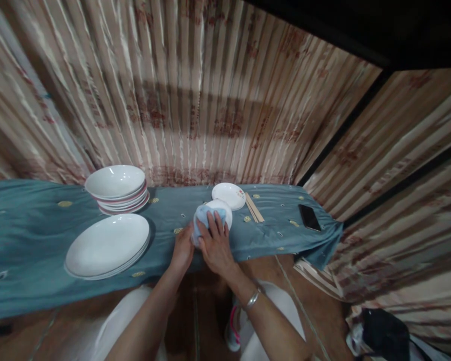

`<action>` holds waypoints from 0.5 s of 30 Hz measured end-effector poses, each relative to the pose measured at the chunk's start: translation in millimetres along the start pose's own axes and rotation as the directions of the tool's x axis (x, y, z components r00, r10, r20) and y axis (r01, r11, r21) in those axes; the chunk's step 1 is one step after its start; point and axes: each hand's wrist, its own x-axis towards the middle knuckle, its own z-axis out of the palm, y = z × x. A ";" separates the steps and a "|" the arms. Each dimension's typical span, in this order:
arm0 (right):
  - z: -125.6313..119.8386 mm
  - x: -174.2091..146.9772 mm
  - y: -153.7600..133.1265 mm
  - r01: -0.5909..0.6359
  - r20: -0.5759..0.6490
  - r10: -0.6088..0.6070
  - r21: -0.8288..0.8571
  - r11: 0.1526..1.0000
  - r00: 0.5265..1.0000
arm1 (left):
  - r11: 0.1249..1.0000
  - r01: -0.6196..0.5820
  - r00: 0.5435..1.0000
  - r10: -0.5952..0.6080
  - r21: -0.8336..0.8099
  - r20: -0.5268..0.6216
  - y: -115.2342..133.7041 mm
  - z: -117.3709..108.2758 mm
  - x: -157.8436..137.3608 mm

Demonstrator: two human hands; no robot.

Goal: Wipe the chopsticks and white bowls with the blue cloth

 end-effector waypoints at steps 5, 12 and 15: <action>-5.3 18.6 18.8 -0.122 -0.133 0.125 0.024 0.992 0.983 | 1.000 0.017 0.999 -0.018 0.018 0.052 -0.6 4.8 -1.1; 14.4 28.5 56.8 -0.282 -0.222 0.375 0.360 0.889 0.900 | 0.999 0.044 0.997 -0.044 0.007 0.068 1.2 2.6 -2.3; 32.3 26.8 72.2 -0.307 -0.234 0.473 0.511 0.803 0.850 | 0.999 0.040 0.999 -0.040 -0.014 0.012 -0.4 -0.1 -0.2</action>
